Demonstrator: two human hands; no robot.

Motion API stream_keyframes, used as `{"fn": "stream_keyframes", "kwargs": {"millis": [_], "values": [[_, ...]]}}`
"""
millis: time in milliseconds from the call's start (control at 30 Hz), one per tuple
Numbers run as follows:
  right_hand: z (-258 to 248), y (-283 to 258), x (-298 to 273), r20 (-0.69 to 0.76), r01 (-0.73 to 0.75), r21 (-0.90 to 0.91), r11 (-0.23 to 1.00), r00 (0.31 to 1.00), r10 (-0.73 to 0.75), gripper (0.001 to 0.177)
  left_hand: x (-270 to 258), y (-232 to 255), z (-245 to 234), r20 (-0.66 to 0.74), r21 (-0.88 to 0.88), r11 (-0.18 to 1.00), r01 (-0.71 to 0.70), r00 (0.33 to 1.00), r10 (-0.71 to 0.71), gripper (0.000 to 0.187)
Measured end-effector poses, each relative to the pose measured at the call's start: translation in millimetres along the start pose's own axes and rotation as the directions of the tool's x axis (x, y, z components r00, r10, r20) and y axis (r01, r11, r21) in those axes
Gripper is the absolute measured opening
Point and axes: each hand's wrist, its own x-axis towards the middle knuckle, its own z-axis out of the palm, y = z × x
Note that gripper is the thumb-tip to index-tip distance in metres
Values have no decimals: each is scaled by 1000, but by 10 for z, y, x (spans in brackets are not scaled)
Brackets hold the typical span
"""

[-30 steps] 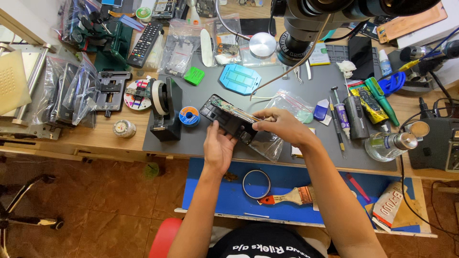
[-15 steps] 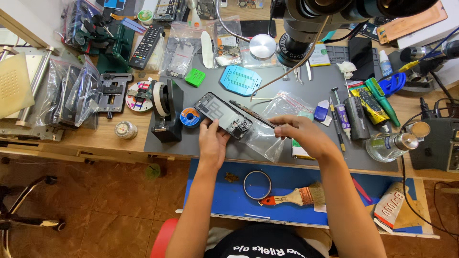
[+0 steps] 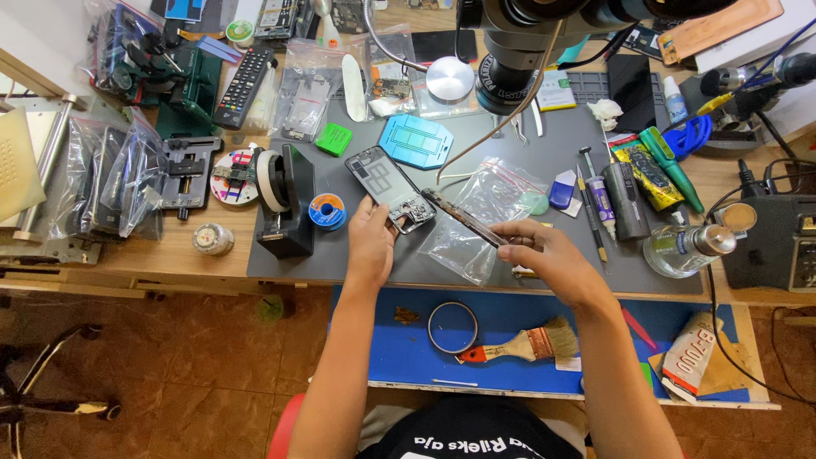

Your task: The person handles a small circuit board with a red LED, connecting it to a power source. They then unpack a larger circuit board from a plastic bag and place it on the workbench.

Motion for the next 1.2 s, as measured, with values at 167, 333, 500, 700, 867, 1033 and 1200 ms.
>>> {"fn": "stream_keyframes", "kwargs": {"millis": [167,333,500,700,867,1033,1200], "values": [[157,20,64,19,-11,-39,999,1000,12,60,-392,294,225,29,71,997,-25,999,23,67],[322,9,63,23,11,-109,994,1000,-8,68,-702,527,254,62,266,964,25,997,-43,73],[517,-110,36,-3,18,-232,973,1000,-20,70,-1262,645,310,100,348,927,-143,988,115,70],[1078,-142,-57,-12,97,-406,909,994,-111,77,-1254,351,183,221,-142,984,-109,965,139,63],[1197,-227,-50,114,242,-444,863,970,-214,73,-1198,491,31,78,-201,977,-70,993,87,52],[1071,433,879,-70,313,-724,615,853,-517,32,-1371,773,47,93,-230,972,-42,994,64,49],[1183,514,1233,-108,219,-868,446,794,-599,17,-1456,886,88,22,-308,951,-22,999,30,44]]}}
